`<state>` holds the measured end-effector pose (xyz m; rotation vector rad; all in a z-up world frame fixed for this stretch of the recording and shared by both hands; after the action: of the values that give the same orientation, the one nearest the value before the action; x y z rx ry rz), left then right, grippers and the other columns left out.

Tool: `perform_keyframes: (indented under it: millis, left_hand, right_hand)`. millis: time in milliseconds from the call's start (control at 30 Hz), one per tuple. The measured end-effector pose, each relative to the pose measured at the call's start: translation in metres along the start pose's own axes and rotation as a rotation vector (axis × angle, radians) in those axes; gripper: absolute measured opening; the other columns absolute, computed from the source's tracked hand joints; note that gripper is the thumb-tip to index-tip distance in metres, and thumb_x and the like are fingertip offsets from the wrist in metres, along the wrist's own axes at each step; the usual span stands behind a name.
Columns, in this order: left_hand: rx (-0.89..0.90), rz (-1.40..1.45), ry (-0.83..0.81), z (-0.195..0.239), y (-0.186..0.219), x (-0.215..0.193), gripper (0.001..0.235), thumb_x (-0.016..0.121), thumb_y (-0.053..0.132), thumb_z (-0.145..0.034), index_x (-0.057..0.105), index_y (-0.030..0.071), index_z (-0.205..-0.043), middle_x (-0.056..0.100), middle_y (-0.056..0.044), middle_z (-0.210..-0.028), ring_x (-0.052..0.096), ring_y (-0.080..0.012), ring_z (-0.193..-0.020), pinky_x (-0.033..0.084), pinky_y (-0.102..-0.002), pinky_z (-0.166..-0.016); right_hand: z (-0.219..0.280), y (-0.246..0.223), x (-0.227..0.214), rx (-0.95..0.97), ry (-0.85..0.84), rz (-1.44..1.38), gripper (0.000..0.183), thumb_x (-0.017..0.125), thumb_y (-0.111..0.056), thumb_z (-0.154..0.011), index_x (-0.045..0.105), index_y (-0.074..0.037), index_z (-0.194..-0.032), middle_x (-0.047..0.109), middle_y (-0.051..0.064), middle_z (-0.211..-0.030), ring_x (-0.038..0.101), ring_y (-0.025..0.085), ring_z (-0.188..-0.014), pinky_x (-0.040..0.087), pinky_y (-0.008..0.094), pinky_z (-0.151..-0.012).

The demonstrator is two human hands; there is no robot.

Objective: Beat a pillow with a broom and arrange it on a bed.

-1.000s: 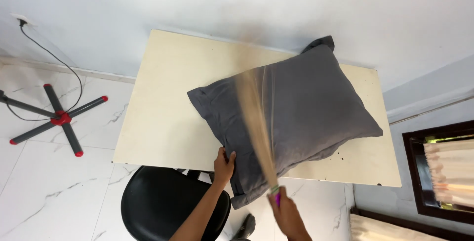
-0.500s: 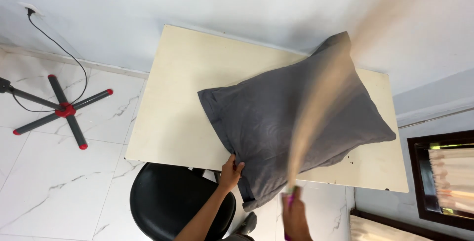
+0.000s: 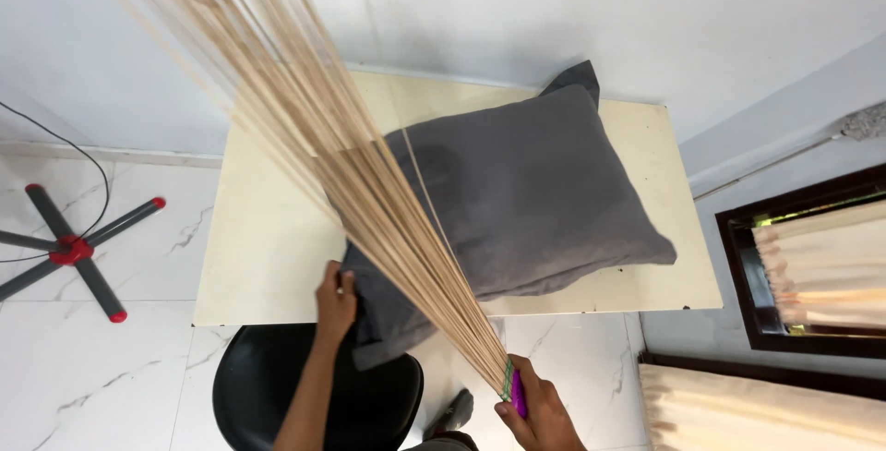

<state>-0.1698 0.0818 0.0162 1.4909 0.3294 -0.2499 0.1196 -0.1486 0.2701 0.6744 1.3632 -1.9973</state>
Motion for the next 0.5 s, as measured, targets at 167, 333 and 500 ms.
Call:
perform_keyframes:
  millis: [167,333,500]
  left_hand:
    - [0.000,-0.059,0.136,-0.019,0.007,-0.026,0.031,0.058,0.029,-0.108,0.055,0.000,-0.120,0.059,-0.016,-0.092,0.056,-0.0269,-0.081,0.048,-0.040,-0.075]
    - [0.173,-0.127,0.273,-0.002,0.111,-0.005,0.055,0.059,0.036,-0.108,0.047,-0.004,-0.143,0.050,-0.028,-0.137,0.049,-0.0442,-0.125,0.041,-0.050,-0.101]
    - [0.088,-0.233,0.070,0.010,0.146,0.050,0.075,0.066,0.047,-0.097,0.042,0.002,-0.153,0.045,-0.023,-0.151,0.042,-0.0464,-0.143,0.033,-0.060,-0.117]
  right_hand:
    - [-0.015,0.084,-0.012,0.065,0.241,0.095,0.060,0.063,-0.038,-0.091,0.044,0.000,-0.134,0.069,0.022,-0.074,0.073,0.036,-0.063,0.060,0.048,-0.060]
    - [-0.005,0.183,-0.064,0.662,0.464,0.051,0.051,0.045,-0.047,-0.107,0.052,0.001,-0.124,0.070,0.024,-0.077,0.072,0.035,-0.065,0.057,0.046,-0.060]
    - [0.017,0.151,-0.101,0.471,0.836,-0.188,0.046,0.047,-0.037,-0.106,0.052,0.004,-0.127,0.062,0.019,-0.067,0.062,0.032,-0.054,0.047,0.043,-0.050]
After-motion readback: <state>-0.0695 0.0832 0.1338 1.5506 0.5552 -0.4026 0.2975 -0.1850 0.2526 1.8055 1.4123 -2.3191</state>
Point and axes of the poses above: each hand's wrist, its own z-axis away from the middle knuckle, its own x-axis out of the palm, y = z × x, the point moved 2 cm from there along -z, towards the middle knuckle
